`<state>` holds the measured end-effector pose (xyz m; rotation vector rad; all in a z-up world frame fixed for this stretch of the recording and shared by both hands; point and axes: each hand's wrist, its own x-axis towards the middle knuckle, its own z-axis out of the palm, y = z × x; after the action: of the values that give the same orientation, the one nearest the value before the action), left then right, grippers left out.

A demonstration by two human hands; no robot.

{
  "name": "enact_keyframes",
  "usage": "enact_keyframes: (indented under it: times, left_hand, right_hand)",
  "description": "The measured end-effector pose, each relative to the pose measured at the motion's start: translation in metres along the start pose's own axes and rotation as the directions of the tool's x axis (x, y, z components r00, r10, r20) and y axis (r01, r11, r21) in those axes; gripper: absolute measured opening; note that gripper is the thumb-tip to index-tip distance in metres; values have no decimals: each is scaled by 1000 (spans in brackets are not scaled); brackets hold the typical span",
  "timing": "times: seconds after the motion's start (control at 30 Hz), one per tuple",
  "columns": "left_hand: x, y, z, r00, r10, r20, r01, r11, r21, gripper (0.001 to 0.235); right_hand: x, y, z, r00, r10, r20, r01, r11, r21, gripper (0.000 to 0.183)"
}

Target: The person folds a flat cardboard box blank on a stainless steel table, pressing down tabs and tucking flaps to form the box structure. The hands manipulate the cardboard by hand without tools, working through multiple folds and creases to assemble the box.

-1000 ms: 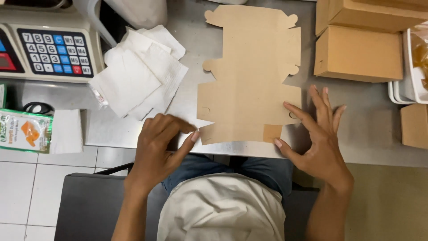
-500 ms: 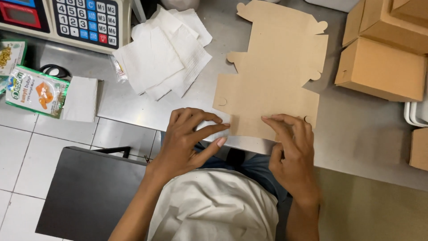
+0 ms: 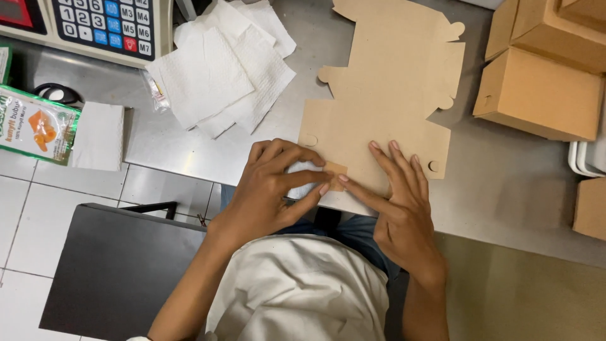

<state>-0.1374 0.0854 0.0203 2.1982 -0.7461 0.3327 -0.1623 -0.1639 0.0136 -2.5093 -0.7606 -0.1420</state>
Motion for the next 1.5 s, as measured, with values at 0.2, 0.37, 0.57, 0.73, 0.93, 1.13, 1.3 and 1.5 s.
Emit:
enact_keyframes:
  times: [0.2, 0.37, 0.57, 0.73, 0.93, 1.13, 1.3, 1.5]
  left_hand:
    - [22, -31, -3, 995, -69, 74, 72, 997, -38, 30]
    - [40, -49, -1, 980, -87, 179, 95, 995, -37, 29]
    - [39, -51, -1, 977, -94, 191, 109, 992, -66, 31]
    - [37, -52, 0, 976, -78, 203, 94, 993, -70, 35]
    - [38, -51, -2, 961, -77, 266, 99, 993, -67, 45]
    - [37, -51, -3, 959, -49, 280, 64, 997, -47, 55]
    - [37, -49, -6, 951, -56, 303, 77, 995, -59, 67]
    - [38, -48, -9, 944, -52, 327, 82, 994, -77, 75]
  right_hand:
    - [1, -5, -1, 1000, 27, -8, -27, 1000, 2, 79]
    - [2, -4, 0, 999, 24, -26, -24, 1000, 8, 81]
    - [2, -6, -1, 999, 35, -26, -34, 999, 24, 78]
    - [3, -6, -1, 998, 47, -35, -47, 999, 11, 72]
    - [3, -6, -1, 998, 49, -27, -48, 999, 18, 74]
    - [3, -6, -1, 998, 45, -44, -44, 999, 10, 70]
    - [3, -6, -1, 998, 38, -41, -38, 999, 8, 68]
    - [4, -8, -3, 998, 46, -43, -44, 999, 31, 66]
